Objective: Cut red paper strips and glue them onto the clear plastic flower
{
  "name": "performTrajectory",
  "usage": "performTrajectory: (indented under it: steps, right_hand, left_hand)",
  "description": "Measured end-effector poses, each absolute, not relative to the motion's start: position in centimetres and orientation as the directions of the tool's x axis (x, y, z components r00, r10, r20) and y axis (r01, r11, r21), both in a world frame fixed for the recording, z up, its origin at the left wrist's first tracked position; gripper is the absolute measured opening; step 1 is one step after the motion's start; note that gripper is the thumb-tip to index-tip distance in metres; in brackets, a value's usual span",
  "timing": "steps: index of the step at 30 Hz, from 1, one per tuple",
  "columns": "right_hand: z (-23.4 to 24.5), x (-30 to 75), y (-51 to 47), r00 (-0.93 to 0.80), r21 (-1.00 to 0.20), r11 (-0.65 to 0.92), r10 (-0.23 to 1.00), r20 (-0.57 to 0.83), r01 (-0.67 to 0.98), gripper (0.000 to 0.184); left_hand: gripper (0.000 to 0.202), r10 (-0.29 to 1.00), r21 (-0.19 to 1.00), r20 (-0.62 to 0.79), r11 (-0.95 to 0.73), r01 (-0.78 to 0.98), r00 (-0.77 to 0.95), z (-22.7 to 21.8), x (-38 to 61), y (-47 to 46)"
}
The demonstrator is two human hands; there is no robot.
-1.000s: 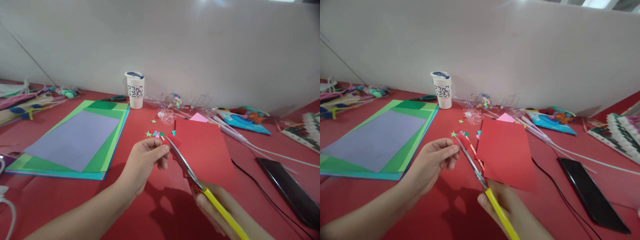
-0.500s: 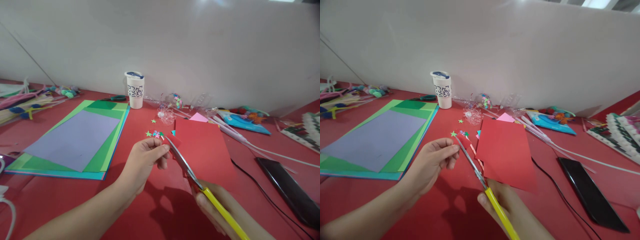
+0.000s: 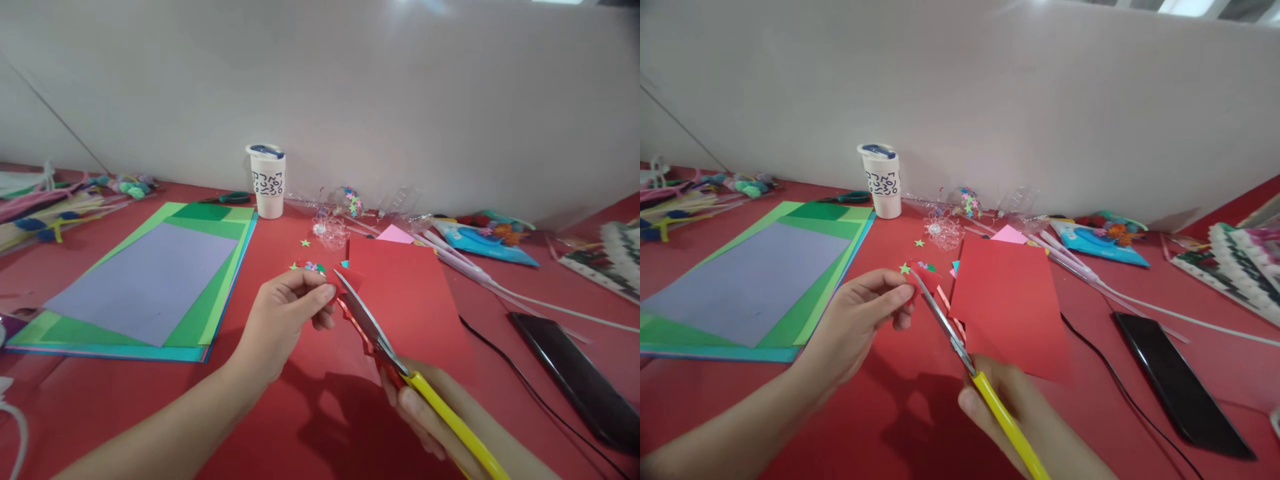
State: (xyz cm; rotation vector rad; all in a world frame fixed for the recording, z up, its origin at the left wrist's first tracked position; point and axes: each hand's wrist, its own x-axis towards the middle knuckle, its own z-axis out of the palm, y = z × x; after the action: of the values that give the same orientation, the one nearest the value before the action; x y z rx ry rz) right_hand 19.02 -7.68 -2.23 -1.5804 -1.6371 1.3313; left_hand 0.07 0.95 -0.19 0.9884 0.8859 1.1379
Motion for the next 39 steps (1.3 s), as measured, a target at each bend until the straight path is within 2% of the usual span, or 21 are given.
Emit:
performTrajectory:
  steps: [8,16,24,30,33,39]
  right_hand:
    - [-2.4,19.7,-7.2,-0.261,-0.878,-0.197,0.906,-0.333,0.436,0.059]
    - [-2.0,19.6,-7.4,-0.249,-0.886,-0.142,0.929,-0.273,0.441,0.060]
    - [-2.0,19.8,-6.9,-0.347,-0.912,-0.090,0.906,-0.242,0.400,0.056]
    - [-1.5,20.3,-6.5,-0.465,-0.917,-0.002,0.861,-0.204,0.399,0.051]
    - [-1.7,20.3,-6.6,-0.468,-0.919,0.011,0.863,-0.190,0.394,0.049]
    - [-2.4,20.1,-7.2,-0.451,-0.936,0.010,0.878,-0.160,0.351,0.047]
  left_hand:
    - [0.014,0.942,0.896,-0.151,0.258,-0.362,0.298,0.1,-0.2,0.7]
    - [0.017,0.975,0.976,-0.042,0.086,-0.198,0.218,0.3,0.1,0.1]
    - [0.016,0.958,0.952,-0.079,0.155,-0.263,0.276,-0.2,0.3,0.1]
    - [0.016,0.975,0.972,-0.053,0.101,-0.214,0.217,0.1,0.4,-0.4]
    - [0.016,0.971,0.970,-0.072,0.121,-0.211,0.226,0.1,0.6,-0.5]
    - [0.016,0.960,0.928,-0.111,0.193,-0.319,0.259,-0.3,1.0,-0.7]
